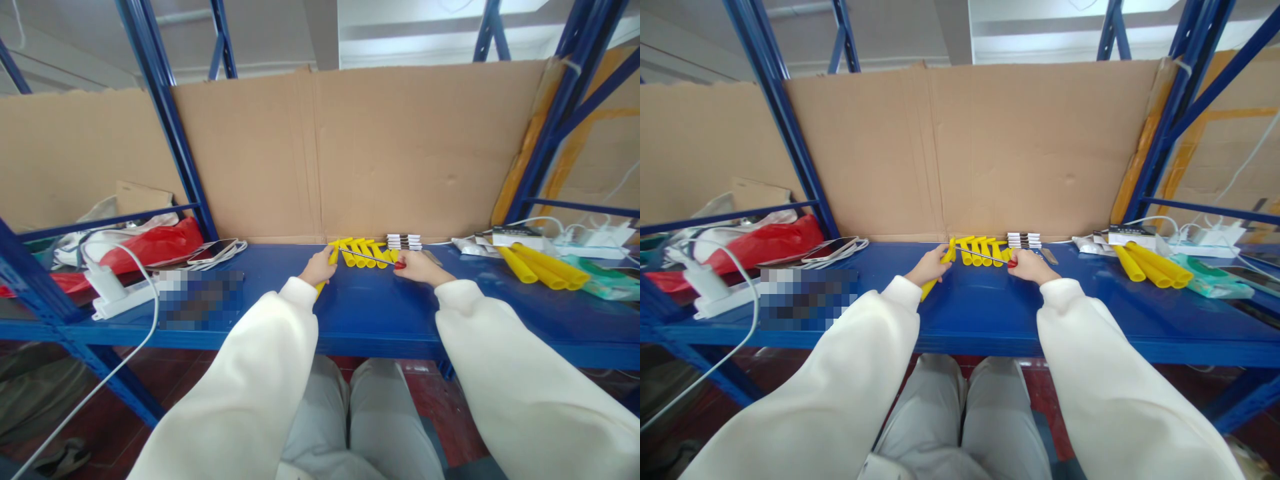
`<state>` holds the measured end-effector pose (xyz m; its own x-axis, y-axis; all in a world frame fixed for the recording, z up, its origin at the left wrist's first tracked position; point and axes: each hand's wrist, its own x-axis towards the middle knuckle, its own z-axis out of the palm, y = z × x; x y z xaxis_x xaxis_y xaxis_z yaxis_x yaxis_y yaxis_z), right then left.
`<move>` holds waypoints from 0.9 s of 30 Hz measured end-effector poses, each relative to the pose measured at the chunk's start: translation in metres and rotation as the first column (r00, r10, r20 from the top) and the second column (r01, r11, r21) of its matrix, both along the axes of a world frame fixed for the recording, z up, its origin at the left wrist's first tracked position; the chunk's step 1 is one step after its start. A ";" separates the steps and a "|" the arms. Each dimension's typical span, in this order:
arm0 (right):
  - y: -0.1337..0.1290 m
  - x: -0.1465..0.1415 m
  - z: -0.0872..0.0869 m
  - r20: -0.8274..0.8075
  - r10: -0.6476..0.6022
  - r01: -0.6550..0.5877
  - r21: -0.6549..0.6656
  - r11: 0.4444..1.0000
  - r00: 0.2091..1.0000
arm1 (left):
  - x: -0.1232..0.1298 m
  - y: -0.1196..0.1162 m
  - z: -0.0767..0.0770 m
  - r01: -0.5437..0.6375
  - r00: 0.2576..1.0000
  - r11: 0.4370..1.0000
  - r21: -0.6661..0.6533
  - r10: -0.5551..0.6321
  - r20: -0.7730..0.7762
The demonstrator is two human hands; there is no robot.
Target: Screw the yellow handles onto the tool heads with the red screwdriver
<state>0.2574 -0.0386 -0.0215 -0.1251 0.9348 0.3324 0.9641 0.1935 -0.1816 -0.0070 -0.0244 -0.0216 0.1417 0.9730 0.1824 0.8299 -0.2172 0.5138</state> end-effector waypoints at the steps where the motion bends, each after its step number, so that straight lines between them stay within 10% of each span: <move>1: -0.001 -0.001 0.001 0.005 -0.006 0.006 -0.005 1.000 1.000 | 0.000 0.000 0.000 -0.002 1.000 1.000 0.000 0.002 0.003; 27: 0.019 0.013 -0.016 -0.034 0.130 -0.132 -0.033 0.991 0.991 | -0.003 0.003 0.000 -0.040 0.998 0.999 0.023 0.041 -0.054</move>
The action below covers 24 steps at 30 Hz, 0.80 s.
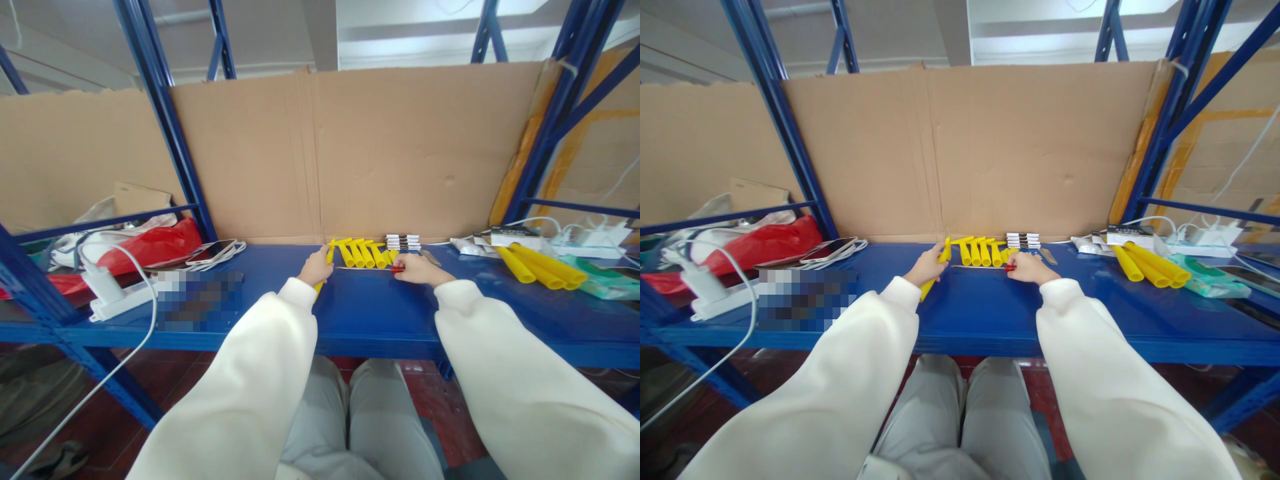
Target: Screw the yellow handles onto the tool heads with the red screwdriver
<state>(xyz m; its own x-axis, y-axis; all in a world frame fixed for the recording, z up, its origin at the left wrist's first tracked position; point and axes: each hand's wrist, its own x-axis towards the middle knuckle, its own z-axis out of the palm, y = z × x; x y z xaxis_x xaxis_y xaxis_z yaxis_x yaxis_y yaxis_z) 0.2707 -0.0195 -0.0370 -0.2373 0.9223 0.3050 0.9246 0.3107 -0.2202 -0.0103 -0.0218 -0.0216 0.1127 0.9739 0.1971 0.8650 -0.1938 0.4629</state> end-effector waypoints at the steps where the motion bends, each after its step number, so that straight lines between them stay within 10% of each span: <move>1: 0.001 0.000 -0.001 -0.007 0.007 -0.007 -0.003 1.000 1.000 | 0.001 -0.002 0.001 0.003 1.000 1.000 0.007 -0.003 -0.011; 12: 0.002 -0.008 -0.002 -0.201 0.245 -0.259 -0.046 0.965 0.949 | 0.025 -0.021 0.003 0.221 0.962 0.954 0.204 -0.178 -0.208; 24: 0.004 -0.030 -0.001 -0.530 0.403 -0.325 0.238 0.915 0.746 | 0.045 -0.029 0.002 0.330 0.935 0.924 0.195 -0.291 -0.205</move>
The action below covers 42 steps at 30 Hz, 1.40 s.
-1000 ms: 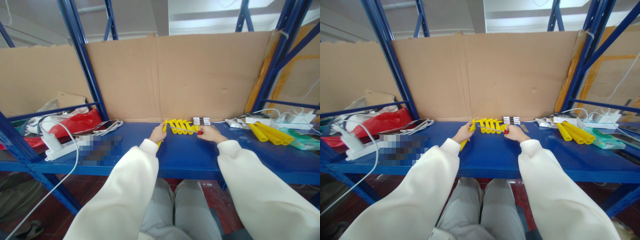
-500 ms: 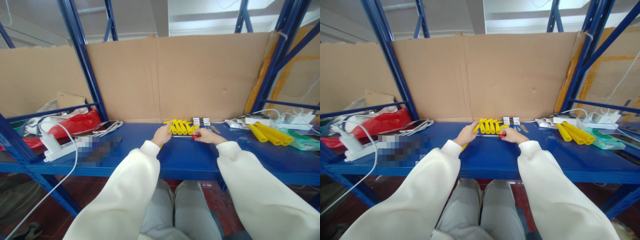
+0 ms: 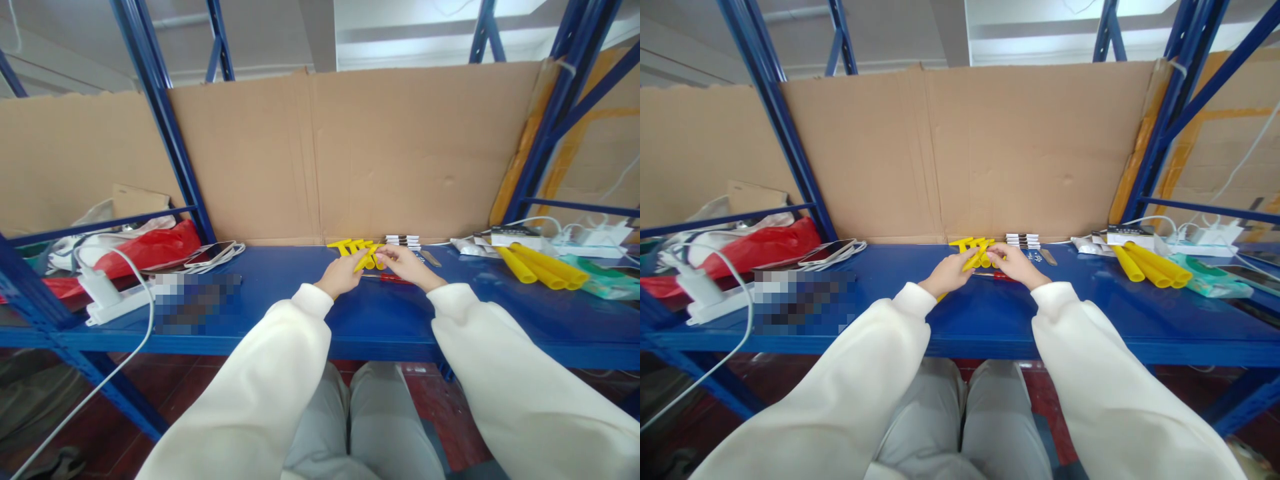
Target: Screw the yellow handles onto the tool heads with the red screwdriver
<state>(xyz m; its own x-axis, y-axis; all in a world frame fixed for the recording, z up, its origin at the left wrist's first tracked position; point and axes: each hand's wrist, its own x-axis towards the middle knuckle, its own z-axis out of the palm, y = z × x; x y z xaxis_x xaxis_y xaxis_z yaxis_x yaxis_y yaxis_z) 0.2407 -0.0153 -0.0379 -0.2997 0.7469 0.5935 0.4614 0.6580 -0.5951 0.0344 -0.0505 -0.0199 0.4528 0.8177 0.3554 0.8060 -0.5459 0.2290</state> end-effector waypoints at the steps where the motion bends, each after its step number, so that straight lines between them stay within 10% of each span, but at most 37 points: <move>1: 0.000 0.000 0.000 -0.005 0.010 -0.009 0.004 1.000 1.000 | 0.001 -0.001 0.000 0.009 1.000 1.000 0.005 -0.009 0.002; 32: -0.008 0.000 0.004 0.029 -0.030 0.028 0.059 0.998 0.999 | 0.004 0.003 -0.002 -0.036 0.995 0.999 0.014 0.034 0.099; 42: 0.019 0.044 -0.001 0.074 -0.344 0.336 0.099 0.937 0.936 | -0.001 0.011 -0.007 0.002 0.973 0.998 0.061 -0.016 0.230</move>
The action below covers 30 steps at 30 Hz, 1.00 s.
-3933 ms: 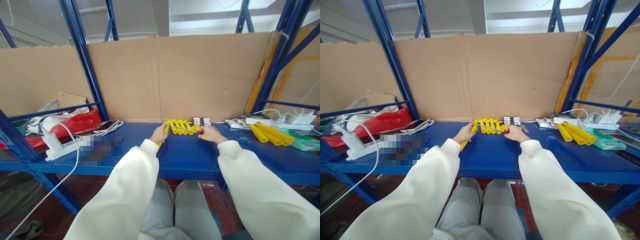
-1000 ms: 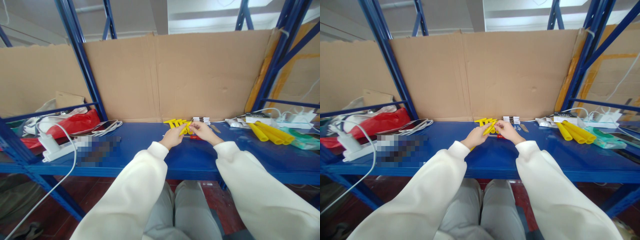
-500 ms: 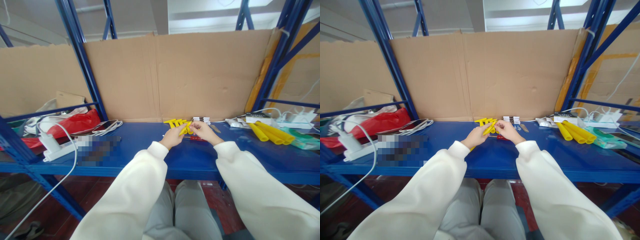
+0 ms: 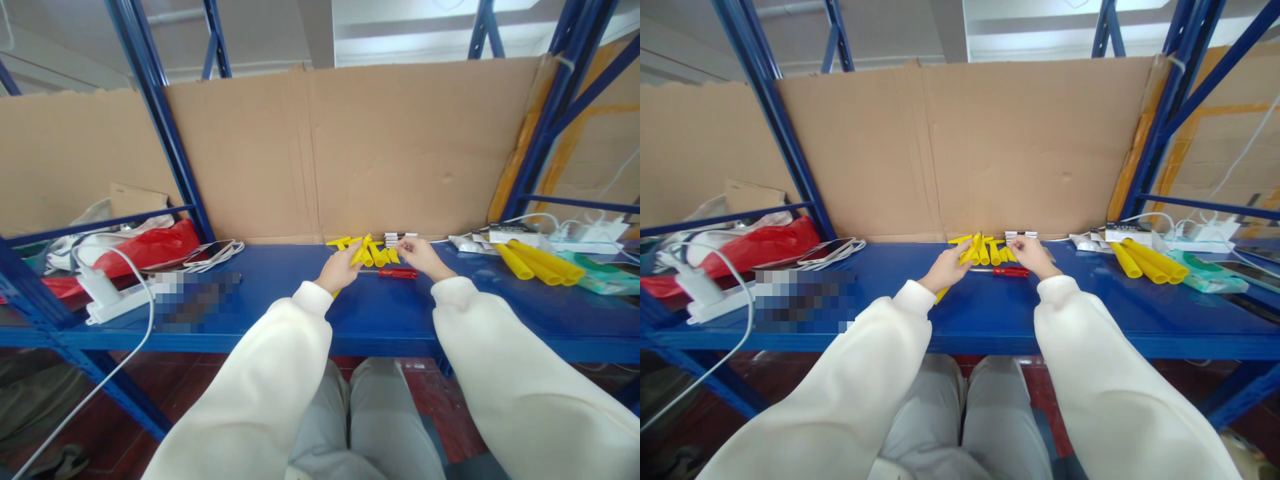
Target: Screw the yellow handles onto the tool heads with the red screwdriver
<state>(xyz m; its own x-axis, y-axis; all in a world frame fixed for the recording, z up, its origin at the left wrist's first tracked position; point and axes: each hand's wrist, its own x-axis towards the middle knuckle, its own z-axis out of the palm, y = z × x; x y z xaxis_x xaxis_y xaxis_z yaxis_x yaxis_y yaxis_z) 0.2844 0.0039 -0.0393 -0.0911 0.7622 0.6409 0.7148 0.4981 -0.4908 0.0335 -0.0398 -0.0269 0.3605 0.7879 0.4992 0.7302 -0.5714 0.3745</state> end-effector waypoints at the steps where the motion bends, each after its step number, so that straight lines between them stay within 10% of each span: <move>1: 0.002 0.006 0.000 0.027 -0.075 0.075 -0.015 0.997 0.997 | -0.001 0.000 0.000 0.000 1.000 1.000 -0.005 0.000 0.014; 6: 0.001 0.032 0.002 0.200 -0.439 0.468 -0.133 0.874 0.876 | -0.005 -0.003 0.005 -0.012 0.997 0.996 -0.087 0.018 0.070; 12: -0.008 0.041 0.002 0.365 -0.530 0.635 -0.302 0.711 0.766 | -0.008 -0.004 0.007 0.000 0.992 0.992 -0.123 0.015 0.122; 30: -0.017 0.022 0.001 0.543 -0.481 0.693 -0.298 0.656 0.688 | -0.009 0.000 0.004 0.027 0.991 0.994 -0.105 -0.014 0.131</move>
